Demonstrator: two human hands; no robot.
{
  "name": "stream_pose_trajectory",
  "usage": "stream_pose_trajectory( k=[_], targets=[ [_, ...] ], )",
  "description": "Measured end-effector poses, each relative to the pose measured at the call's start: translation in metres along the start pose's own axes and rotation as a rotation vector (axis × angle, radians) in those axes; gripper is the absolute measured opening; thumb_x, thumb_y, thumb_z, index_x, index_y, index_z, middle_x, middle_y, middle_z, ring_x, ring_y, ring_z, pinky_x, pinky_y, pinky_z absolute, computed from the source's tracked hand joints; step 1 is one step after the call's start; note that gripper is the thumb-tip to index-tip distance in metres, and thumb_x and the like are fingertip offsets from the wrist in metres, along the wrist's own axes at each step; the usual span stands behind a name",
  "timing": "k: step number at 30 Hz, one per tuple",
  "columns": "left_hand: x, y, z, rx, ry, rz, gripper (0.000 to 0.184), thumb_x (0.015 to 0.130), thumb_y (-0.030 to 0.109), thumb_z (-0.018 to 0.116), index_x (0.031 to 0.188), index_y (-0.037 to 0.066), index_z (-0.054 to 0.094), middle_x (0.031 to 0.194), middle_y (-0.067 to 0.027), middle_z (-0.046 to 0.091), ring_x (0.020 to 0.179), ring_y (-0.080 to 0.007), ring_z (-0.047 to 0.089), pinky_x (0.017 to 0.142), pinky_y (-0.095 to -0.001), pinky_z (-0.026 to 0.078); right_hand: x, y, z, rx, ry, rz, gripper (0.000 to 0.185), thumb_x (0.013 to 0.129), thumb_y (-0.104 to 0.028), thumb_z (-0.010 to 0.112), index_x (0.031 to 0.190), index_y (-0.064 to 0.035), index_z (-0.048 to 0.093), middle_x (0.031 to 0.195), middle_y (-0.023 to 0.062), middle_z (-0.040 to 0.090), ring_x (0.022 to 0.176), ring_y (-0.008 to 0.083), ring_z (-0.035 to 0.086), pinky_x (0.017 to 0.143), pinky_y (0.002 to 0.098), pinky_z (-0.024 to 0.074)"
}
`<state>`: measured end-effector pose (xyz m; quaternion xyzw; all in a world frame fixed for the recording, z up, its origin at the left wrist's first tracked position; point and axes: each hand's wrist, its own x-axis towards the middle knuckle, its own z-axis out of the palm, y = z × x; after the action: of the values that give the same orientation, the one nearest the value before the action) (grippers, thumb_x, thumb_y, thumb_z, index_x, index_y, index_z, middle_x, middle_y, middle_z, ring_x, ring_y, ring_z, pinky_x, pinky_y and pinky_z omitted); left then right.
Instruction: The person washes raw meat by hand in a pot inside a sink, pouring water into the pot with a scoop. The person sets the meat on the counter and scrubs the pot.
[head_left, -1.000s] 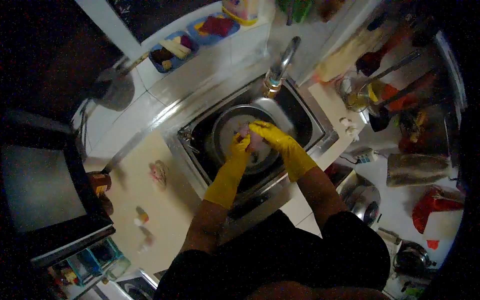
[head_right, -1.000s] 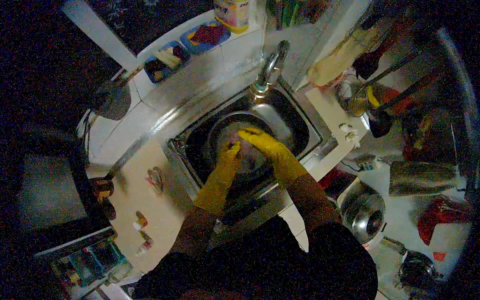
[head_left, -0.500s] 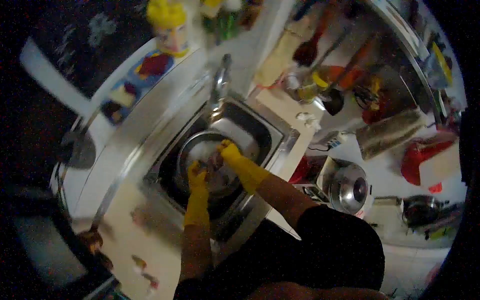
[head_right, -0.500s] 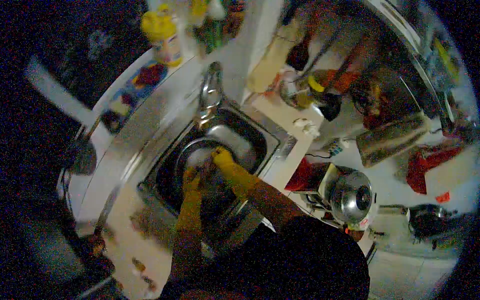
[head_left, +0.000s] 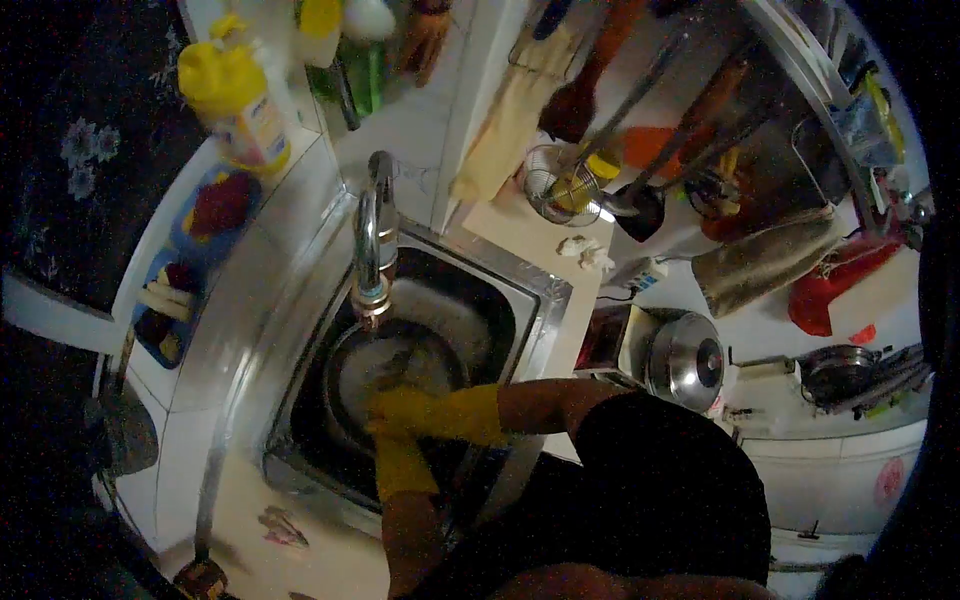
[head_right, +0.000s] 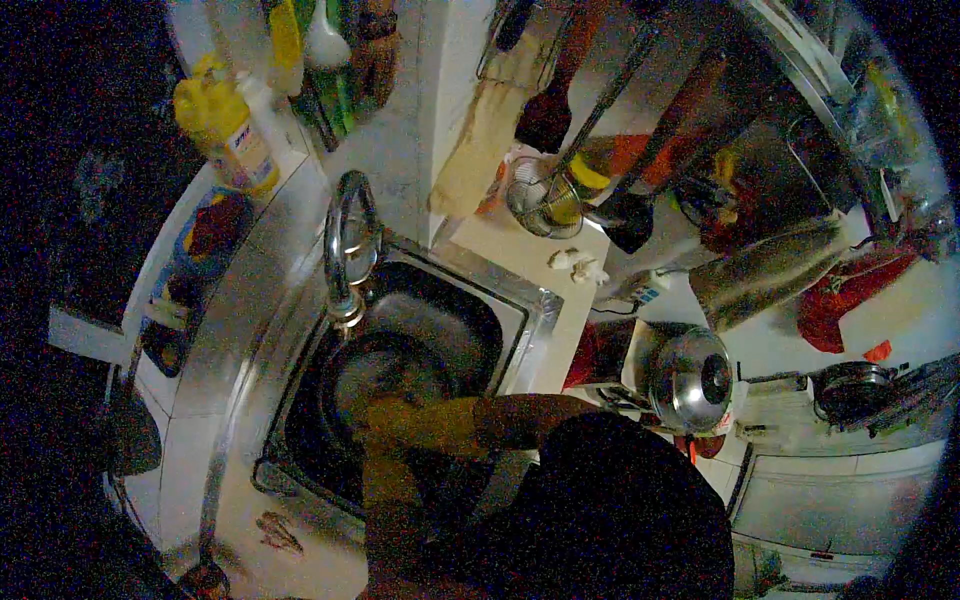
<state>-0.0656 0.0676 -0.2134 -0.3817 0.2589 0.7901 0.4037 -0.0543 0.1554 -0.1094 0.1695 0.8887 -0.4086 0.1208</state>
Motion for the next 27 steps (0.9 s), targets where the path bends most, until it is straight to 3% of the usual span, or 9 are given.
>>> stream_pose_trajectory(
  k=[6, 11, 17, 21, 25, 27],
  targets=[
    [0.008, 0.001, 0.002, -0.001, 0.003, 0.012, 0.047, 0.086, 0.022, 0.059, 0.129, 0.009, 0.047, 0.118, -0.0091, 0.052, 0.109, -0.0236, 0.052, 0.088, -0.0358, 0.047, 0.029, 0.026, -0.009, -0.040, 0.066, 0.066, 0.035, 0.087, -0.037, 0.051, 0.102, -0.0090, 0.067, 0.097, 0.0135, 0.068, 0.088, 0.0367, 0.064, 0.079, 0.0501, 0.0489],
    [0.021, -0.001, 0.005, -0.025, -0.002, 0.006, 0.047, 0.086, 0.025, 0.059, 0.129, 0.009, 0.047, 0.118, -0.0092, 0.051, 0.110, -0.0238, 0.051, 0.088, -0.0368, 0.047, 0.070, 0.083, 0.000, 0.106, 0.424, 0.191, 0.041, 0.087, -0.042, 0.051, 0.103, -0.0092, 0.068, 0.099, 0.0140, 0.067, 0.089, 0.0386, 0.063, 0.081, 0.0537, 0.0480],
    [0.019, -0.001, -0.004, -0.054, 0.016, -0.006, 0.046, 0.087, 0.028, 0.058, 0.129, 0.010, 0.047, 0.119, -0.0094, 0.051, 0.110, -0.0241, 0.050, 0.088, -0.0381, 0.047, -0.013, 0.021, 0.025, 0.033, 0.068, 0.099, 0.041, 0.087, -0.043, 0.049, 0.105, -0.0112, 0.067, 0.099, 0.0137, 0.067, 0.092, 0.0377, 0.063, 0.083, 0.0531, 0.0476],
    [0.014, 0.000, -0.002, -0.073, 0.023, 0.001, 0.046, 0.087, 0.030, 0.058, 0.128, 0.010, 0.048, 0.120, -0.0095, 0.051, 0.111, -0.0242, 0.050, 0.088, -0.0390, 0.048, -0.025, -0.013, 0.031, 0.024, 0.113, 0.059, 0.041, 0.087, -0.043, 0.048, 0.106, -0.0125, 0.067, 0.100, 0.0135, 0.067, 0.094, 0.0371, 0.062, 0.084, 0.0527, 0.0474],
    [0.014, 0.002, -0.009, -0.093, 0.038, 0.007, 0.046, 0.088, 0.032, 0.057, 0.128, 0.011, 0.048, 0.120, -0.0095, 0.050, 0.111, -0.0244, 0.050, 0.088, -0.0399, 0.048, 0.023, 0.022, 0.007, -0.107, -0.018, 0.122, 0.043, 0.088, -0.045, 0.046, 0.107, -0.0134, 0.067, 0.101, 0.0124, 0.067, 0.095, 0.0348, 0.063, 0.087, 0.0497, 0.0475],
    [0.020, 0.001, -0.006, -0.089, 0.029, 0.005, 0.046, 0.088, 0.033, 0.057, 0.128, 0.011, 0.048, 0.120, -0.0096, 0.050, 0.111, -0.0245, 0.049, 0.088, -0.0403, 0.048, 0.035, 0.036, -0.004, -0.137, 0.034, 0.099, 0.043, 0.089, -0.044, 0.045, 0.110, -0.0128, 0.067, 0.102, 0.0146, 0.066, 0.094, 0.0353, 0.063, 0.088, 0.0483, 0.0472]
  ],
)
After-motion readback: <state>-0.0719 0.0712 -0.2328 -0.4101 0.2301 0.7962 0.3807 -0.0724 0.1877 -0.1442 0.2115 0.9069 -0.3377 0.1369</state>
